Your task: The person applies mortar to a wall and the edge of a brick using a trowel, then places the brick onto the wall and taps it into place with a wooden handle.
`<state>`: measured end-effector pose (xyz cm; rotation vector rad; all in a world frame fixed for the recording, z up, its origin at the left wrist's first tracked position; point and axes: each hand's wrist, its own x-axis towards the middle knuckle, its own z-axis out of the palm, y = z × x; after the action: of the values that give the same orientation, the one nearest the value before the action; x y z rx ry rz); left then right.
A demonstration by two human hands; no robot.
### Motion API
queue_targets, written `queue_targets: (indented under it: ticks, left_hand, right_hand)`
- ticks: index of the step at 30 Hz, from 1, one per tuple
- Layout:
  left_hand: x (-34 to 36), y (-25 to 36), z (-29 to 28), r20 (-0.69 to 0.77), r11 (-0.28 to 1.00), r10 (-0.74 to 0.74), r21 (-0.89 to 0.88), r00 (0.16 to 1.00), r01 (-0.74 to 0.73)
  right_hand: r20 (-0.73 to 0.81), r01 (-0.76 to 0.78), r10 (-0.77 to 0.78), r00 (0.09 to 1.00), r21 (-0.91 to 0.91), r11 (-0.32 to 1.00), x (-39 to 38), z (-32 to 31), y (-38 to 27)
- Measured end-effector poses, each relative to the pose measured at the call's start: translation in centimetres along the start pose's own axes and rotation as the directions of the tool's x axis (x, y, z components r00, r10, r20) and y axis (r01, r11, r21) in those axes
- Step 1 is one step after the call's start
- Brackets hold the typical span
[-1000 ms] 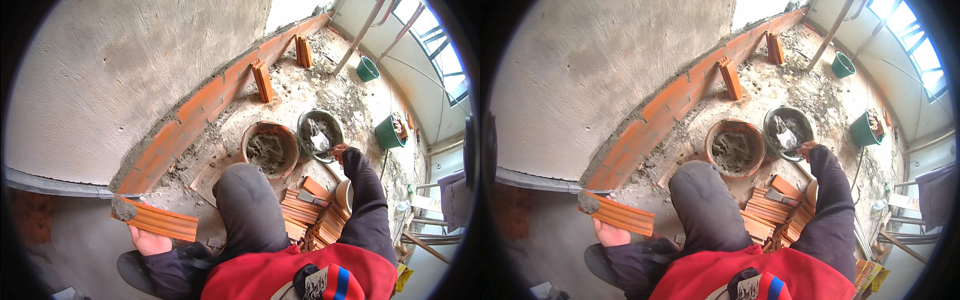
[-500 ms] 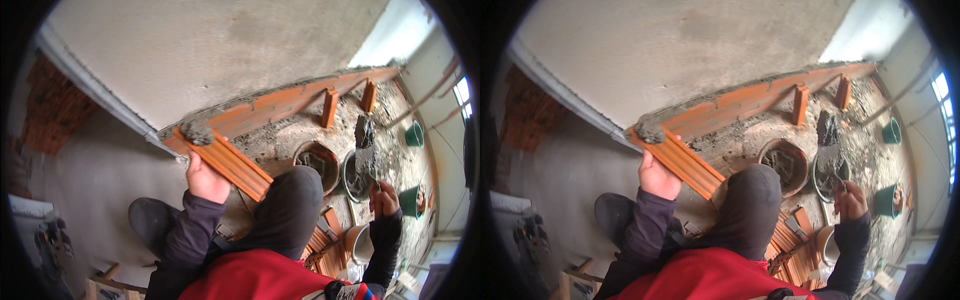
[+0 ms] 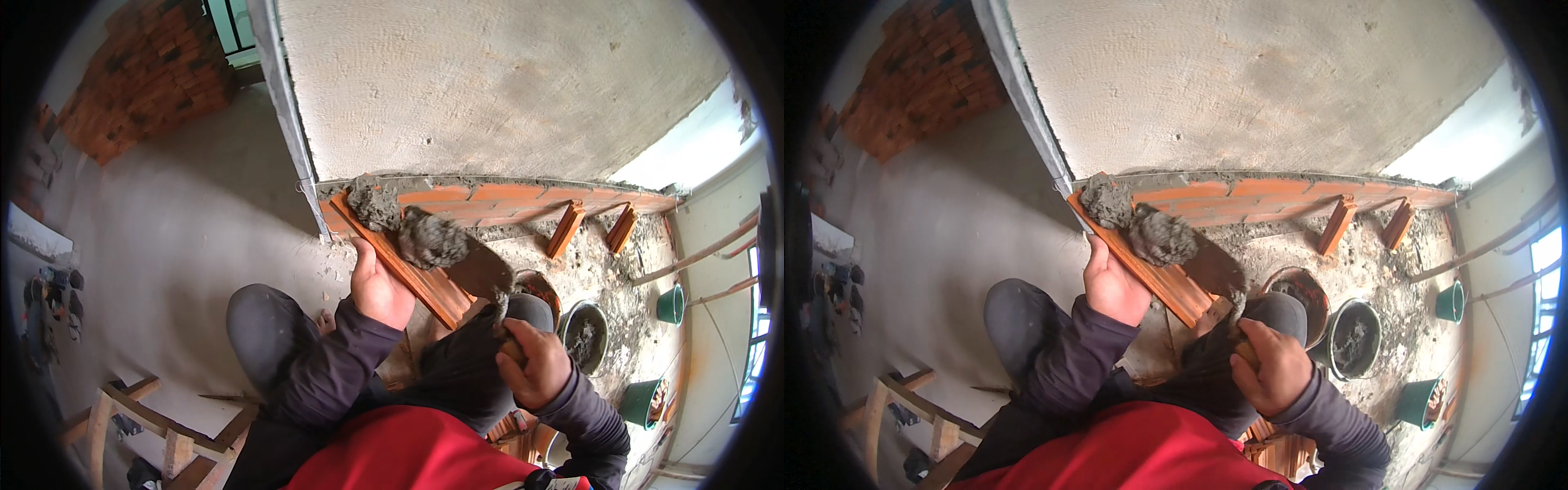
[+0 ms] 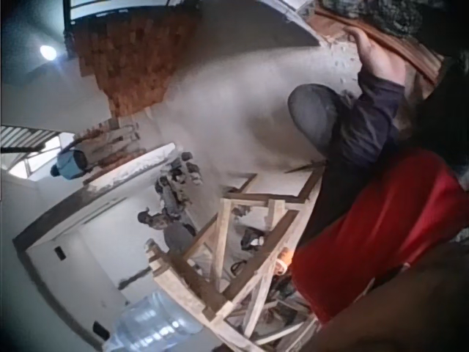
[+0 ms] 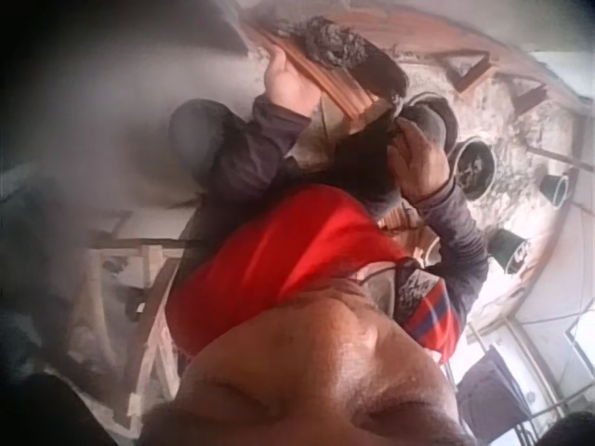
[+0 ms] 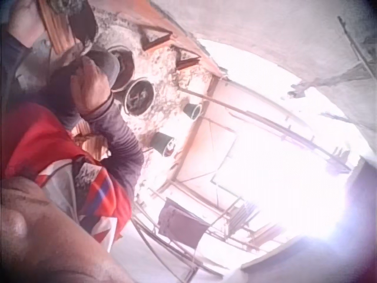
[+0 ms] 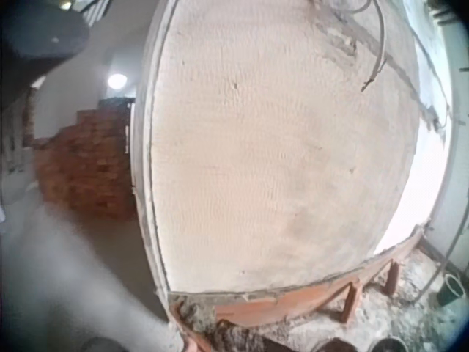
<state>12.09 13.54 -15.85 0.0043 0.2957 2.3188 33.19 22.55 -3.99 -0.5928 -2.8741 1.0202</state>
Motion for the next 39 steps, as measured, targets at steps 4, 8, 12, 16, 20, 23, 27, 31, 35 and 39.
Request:
queue_targets:
  ticks: [4, 8, 12, 16, 20, 23, 27, 31, 35, 39]
  left_hand:
    - [-0.1, 0.5, 0.0, -0.022, 1.000, 0.024, -0.019, 0.999, -0.024]
    - [0.1, 0.9, -0.3, -0.014, 0.998, 0.058, -0.004, 0.998, -0.058]
    - [0.1, 1.1, -0.5, -0.049, 0.998, 0.040, -0.045, 0.998, -0.042]
    - [0.3, 1.5, -0.4, -0.108, 0.995, 0.073, -0.054, 0.991, -0.079]
    - [0.5, 2.3, -0.4, -0.120, 0.995, 0.064, -0.067, 0.991, -0.072]
    - [0.5, 2.6, -0.3, -0.136, 0.993, 0.081, -0.075, 0.987, -0.092]
    - [0.6, 3.1, -0.1, -0.139, 0.993, 0.080, -0.076, 0.987, -0.091]
    - [0.5, 3.6, 0.1, -0.165, 0.990, 0.105, -0.072, 0.981, -0.118]
    - [0.6, 4.0, 0.4, -0.186, 0.986, 0.155, -0.032, 0.970, -0.164]
    - [0.4, 4.1, 0.4, -0.166, 0.991, 0.131, 0.006, 0.977, -0.132]
  right_hand:
    - [-0.050, 0.117, -0.124, 0.991, -0.127, 0.985, 0.7, 1.1, -1.2]
    - [-0.024, 0.080, -0.084, 0.996, -0.140, 0.987, 0.5, 1.1, -2.2]
    - [-0.004, 0.079, -0.081, 0.997, -0.181, 0.980, 0.5, 0.8, -2.5]
    - [0.012, 0.078, -0.077, 0.997, -0.210, 0.975, 0.0, 0.2, -2.7]
    - [0.029, 0.075, -0.070, 0.997, -0.244, 0.967, -0.5, -0.3, -2.9]
    - [0.054, 0.074, -0.061, 0.997, -0.276, 0.958, -0.6, -0.6, -2.9]
    - [0.016, 0.062, -0.059, 0.998, -0.244, 0.968, -0.8, -1.3, -3.0]
    - [-0.022, -0.078, 0.075, 0.997, -0.130, 0.988, -0.9, -2.7, -3.5]
    - [0.143, -0.194, 0.186, 0.972, 0.043, 0.980, -0.4, -4.4, -3.6]
    - [0.311, -0.168, 0.131, 0.941, 0.096, 0.981, 1.1, -4.2, -2.8]
